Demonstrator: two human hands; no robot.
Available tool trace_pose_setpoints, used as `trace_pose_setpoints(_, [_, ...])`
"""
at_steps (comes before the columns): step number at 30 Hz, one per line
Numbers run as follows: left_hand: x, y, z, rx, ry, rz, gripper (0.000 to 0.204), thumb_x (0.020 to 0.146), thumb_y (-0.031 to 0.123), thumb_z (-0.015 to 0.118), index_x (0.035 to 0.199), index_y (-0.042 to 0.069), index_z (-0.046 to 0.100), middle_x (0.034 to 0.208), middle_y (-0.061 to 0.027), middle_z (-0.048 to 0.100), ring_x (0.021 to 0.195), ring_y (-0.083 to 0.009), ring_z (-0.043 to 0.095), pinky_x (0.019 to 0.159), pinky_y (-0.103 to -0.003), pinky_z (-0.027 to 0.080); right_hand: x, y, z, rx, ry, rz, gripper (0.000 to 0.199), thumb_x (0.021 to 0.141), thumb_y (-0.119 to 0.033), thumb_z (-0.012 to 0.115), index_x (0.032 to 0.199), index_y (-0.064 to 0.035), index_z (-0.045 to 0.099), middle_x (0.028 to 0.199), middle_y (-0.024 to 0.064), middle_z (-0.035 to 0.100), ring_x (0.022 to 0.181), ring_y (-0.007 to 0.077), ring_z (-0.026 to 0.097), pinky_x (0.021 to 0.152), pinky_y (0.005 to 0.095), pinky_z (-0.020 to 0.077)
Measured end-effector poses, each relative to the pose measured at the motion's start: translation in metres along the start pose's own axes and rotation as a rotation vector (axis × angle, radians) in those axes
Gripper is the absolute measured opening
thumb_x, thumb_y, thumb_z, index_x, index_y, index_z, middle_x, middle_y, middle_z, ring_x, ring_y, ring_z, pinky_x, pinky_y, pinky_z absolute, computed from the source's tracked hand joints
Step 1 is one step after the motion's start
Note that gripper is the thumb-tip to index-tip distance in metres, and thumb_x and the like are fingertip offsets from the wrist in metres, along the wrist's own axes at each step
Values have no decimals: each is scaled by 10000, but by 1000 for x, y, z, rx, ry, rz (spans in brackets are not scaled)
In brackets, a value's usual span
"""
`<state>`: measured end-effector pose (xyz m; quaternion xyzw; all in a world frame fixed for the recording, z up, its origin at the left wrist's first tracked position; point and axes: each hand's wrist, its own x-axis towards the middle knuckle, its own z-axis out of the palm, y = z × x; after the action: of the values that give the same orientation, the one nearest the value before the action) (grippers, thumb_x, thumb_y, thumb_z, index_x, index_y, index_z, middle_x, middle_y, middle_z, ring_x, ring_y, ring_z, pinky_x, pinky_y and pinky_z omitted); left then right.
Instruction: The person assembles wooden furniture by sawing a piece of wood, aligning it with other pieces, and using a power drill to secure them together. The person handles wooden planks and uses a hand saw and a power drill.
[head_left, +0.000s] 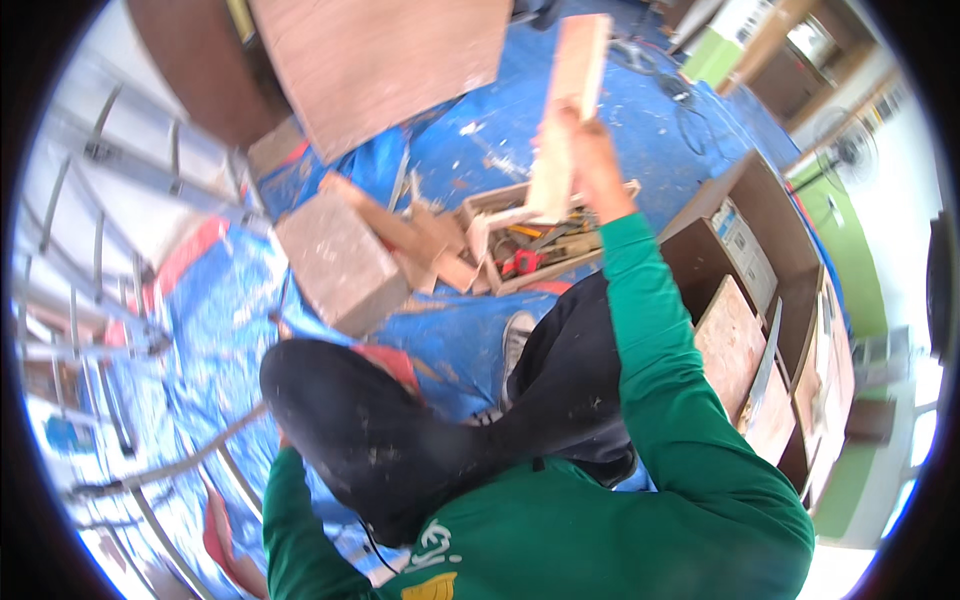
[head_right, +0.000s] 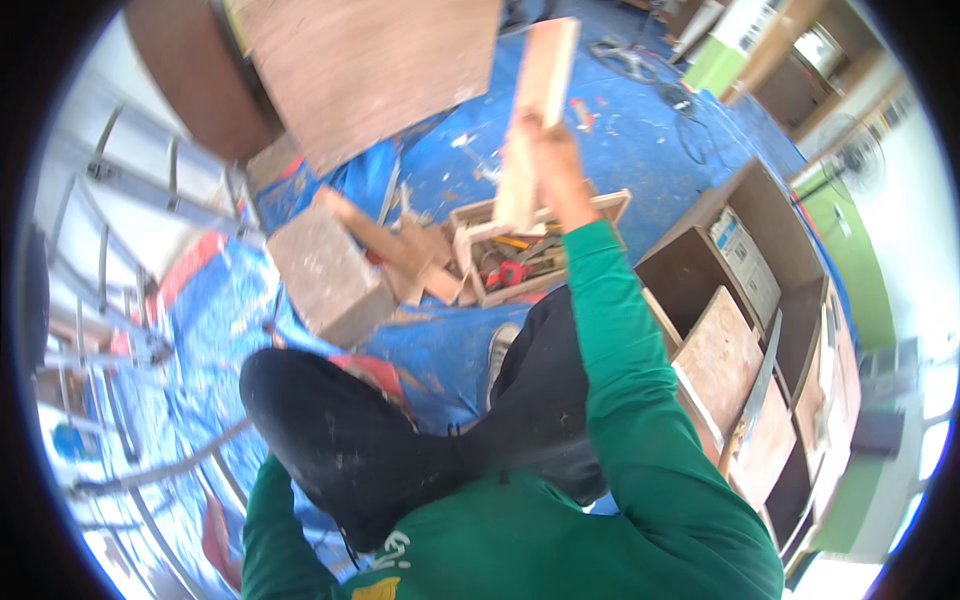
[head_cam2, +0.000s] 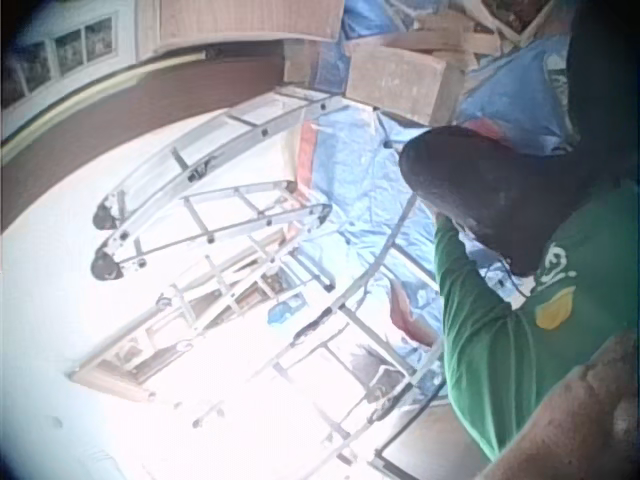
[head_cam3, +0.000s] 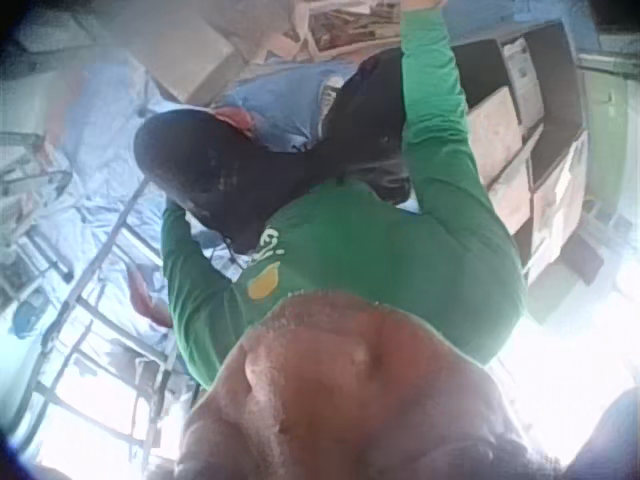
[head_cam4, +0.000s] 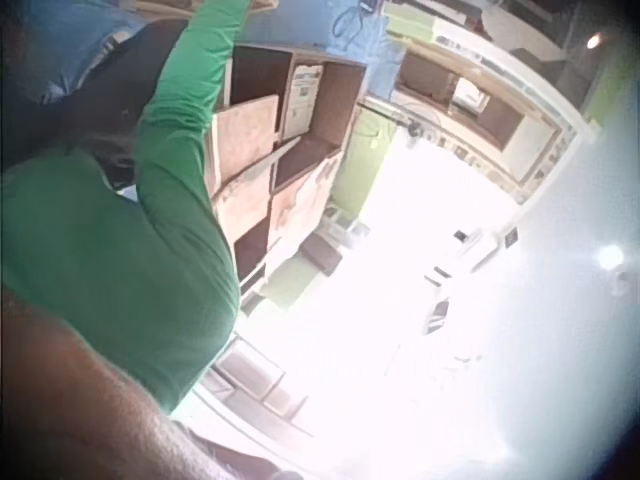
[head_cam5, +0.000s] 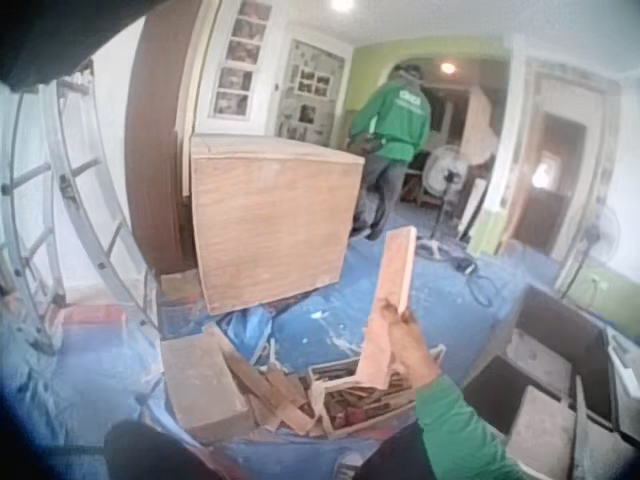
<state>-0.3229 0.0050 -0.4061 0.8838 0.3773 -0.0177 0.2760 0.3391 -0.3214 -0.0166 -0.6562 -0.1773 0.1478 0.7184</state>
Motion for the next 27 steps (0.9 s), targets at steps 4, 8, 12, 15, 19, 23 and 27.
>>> trace_pose_setpoints(4, [33,19,-121,-348,286,127,653,1024,228,749,1595,44,492,1465,-129,631,1281,-234,642,1029,-406,545,-6,-1,20,134,-41,12,477,1065,-461,742,1195,-12,648,903,81,680,739,208,718,677,394,629])
trace_pose_setpoints(8, [99,127,-283,-371,687,212,585,1103,228,651,1612,1,475,1409,-130,616,1257,-244,614,1069,-387,517,2,-2,43,134,-27,62,501,1087,-518,674,1049,-19,672,850,80,700,696,213,725,660,384,642])
trace_pose_setpoints(12, [198,222,-390,-840,703,342,620,1169,416,460,1651,29,418,1556,-174,536,1378,-309,594,1136,-462,525,4,11,91,-153,-41,-182,591,1173,-516,360,1216,12,622,1004,203,687,917,325,695,881,471,570])
trace_pose_setpoints(15, [206,341,-369,-971,582,468,624,1190,438,426,1656,23,394,1532,-192,543,1379,-323,608,1143,-501,538,-23,-5,89,-131,-55,-211,675,1187,-543,295,1328,50,583,1223,315,671,1139,438,672,1038,506,524])
trace_pose_setpoints(19, [194,457,-339,-1022,297,494,699,1151,536,477,1638,39,410,1642,-180,464,1515,-313,476,1250,-492,419,-47,-25,74,26,-47,-288,699,1157,-580,407,1331,67,607,1254,333,682,1142,473,684,1025,509,519])
trace_pose_setpoints(23, [188,500,-271,-1175,68,358,698,1147,515,503,1634,23,414,1608,-195,502,1471,-325,522,1256,-494,405,-22,7,63,-34,88,-163,786,1045,-650,615,1322,85,632,1161,277,714,1071,380,709,931,500,553])
trace_pose_setpoints(27, [194,459,-244,-1332,-26,385,626,1143,467,527,1601,46,467,1556,-157,563,1392,-303,599,1198,-487,493,-14,3,70,107,-23,-27,774,915,-676,795,1137,62,735,947,165,730,880,274,696,760,453,574])
